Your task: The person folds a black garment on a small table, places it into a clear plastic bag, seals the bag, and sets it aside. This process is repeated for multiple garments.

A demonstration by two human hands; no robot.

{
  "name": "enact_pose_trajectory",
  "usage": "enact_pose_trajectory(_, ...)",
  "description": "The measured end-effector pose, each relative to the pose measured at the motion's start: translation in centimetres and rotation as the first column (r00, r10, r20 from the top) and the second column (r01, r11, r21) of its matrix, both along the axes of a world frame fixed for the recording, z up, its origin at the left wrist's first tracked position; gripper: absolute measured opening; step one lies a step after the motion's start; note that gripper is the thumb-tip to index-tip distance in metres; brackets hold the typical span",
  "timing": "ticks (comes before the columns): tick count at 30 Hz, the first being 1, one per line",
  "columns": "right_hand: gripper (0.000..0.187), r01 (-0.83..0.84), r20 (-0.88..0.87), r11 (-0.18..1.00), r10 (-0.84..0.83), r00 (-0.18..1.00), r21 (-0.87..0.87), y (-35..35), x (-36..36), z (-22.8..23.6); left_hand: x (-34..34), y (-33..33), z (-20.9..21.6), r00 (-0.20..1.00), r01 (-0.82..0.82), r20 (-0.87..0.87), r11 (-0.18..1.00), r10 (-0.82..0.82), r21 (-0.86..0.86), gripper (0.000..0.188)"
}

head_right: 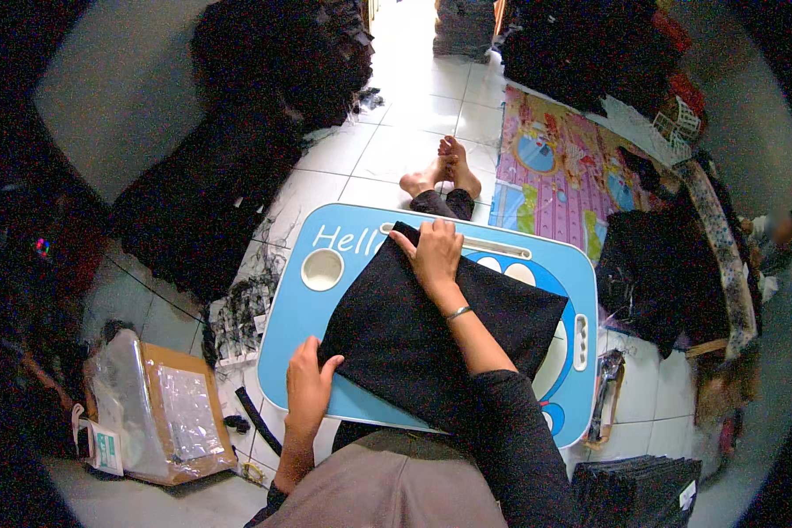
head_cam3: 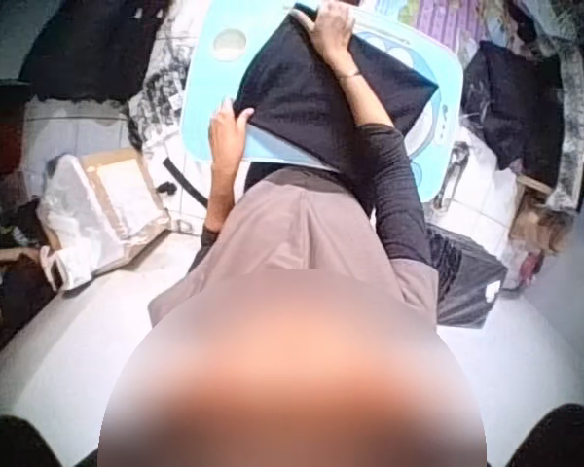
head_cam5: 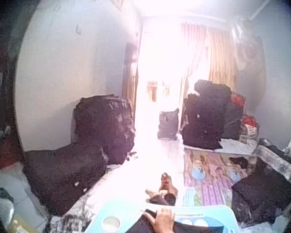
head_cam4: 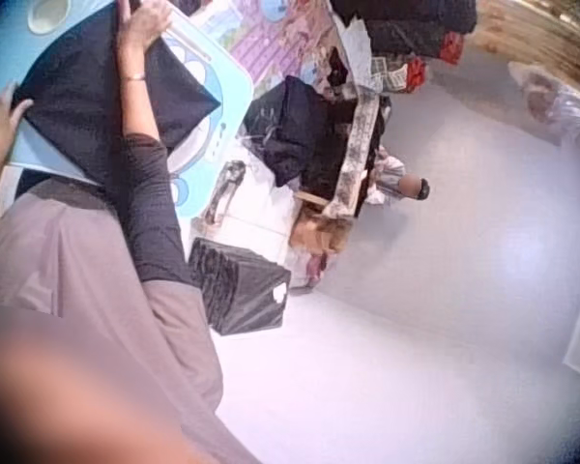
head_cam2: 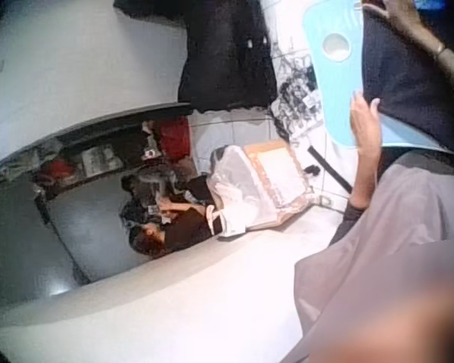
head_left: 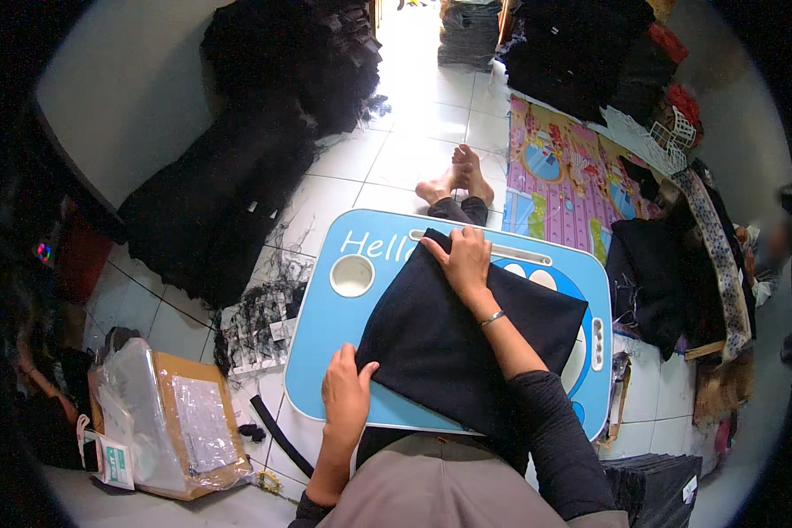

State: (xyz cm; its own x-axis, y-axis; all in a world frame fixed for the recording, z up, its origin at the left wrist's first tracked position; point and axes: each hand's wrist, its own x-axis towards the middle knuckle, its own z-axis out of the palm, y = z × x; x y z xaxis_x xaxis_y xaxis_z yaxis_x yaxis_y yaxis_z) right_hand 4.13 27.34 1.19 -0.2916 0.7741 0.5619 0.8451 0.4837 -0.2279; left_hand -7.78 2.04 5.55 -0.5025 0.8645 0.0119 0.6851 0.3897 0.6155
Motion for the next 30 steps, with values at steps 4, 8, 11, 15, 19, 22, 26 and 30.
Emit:
enact_pose_trajectory(4,0.056,-0.011,-0.102,0.963,-0.018,0.995,-0.27,-0.9,1.4,2.5,0.3,0.5,0.9,0.999,0.014,0.033,0.997,-0.016,0.071,0.022)
enact_pose_trajectory(8,0.05,-0.057,-0.486,0.997,0.023,0.873,-0.055,-1.3,5.3,11.6,-0.5,2.7,5.3,0.983,0.186,-0.065,0.903,-0.174,0.388,0.018)
enact_pose_trajectory(11,0.034,0.063,-0.551,0.905,0.201,0.81,0.422,-3.1,9.8,20.2,-1.1,5.3,9.6,0.96,0.276,-0.216,0.713,-0.176,0.645,0.029)
enact_pose_trajectory(15,0.026,0.077,-0.657,0.844,0.353,0.666,0.531,-10.6,13.6,25.0,-2.4,9.6,13.1,0.92,0.391,-0.335,0.556,-0.204,0.733,0.049)
enact_pose_trajectory(19,0.037,-0.385,-0.135,0.838,0.464,0.875,0.386,-17.0,12.5,20.9,-4.0,15.4,10.2,0.899,0.389,-0.202,0.498,-0.387,0.775,0.036)
enact_pose_trajectory(22,0.034,-0.574,-0.023,0.819,0.573,0.819,-0.003,-19.6,8.5,13.6,-5.9,16.8,5.9,0.846,0.525,-0.309,0.781,-0.434,0.339,0.035)
enact_pose_trajectory(26,0.039,-0.545,0.048,0.83,0.553,0.832,-0.12,-20.2,11.1,5.9,-6.8,11.0,2.2,0.754,0.656,-0.269,0.697,-0.599,0.288,0.033)
enact_pose_trajectory(30,0.032,-0.261,0.059,0.962,0.266,0.962,-0.08,-18.8,19.8,3.3,-5.3,1.9,0.6,0.645,0.76,-0.168,0.604,-0.745,0.239,0.025)
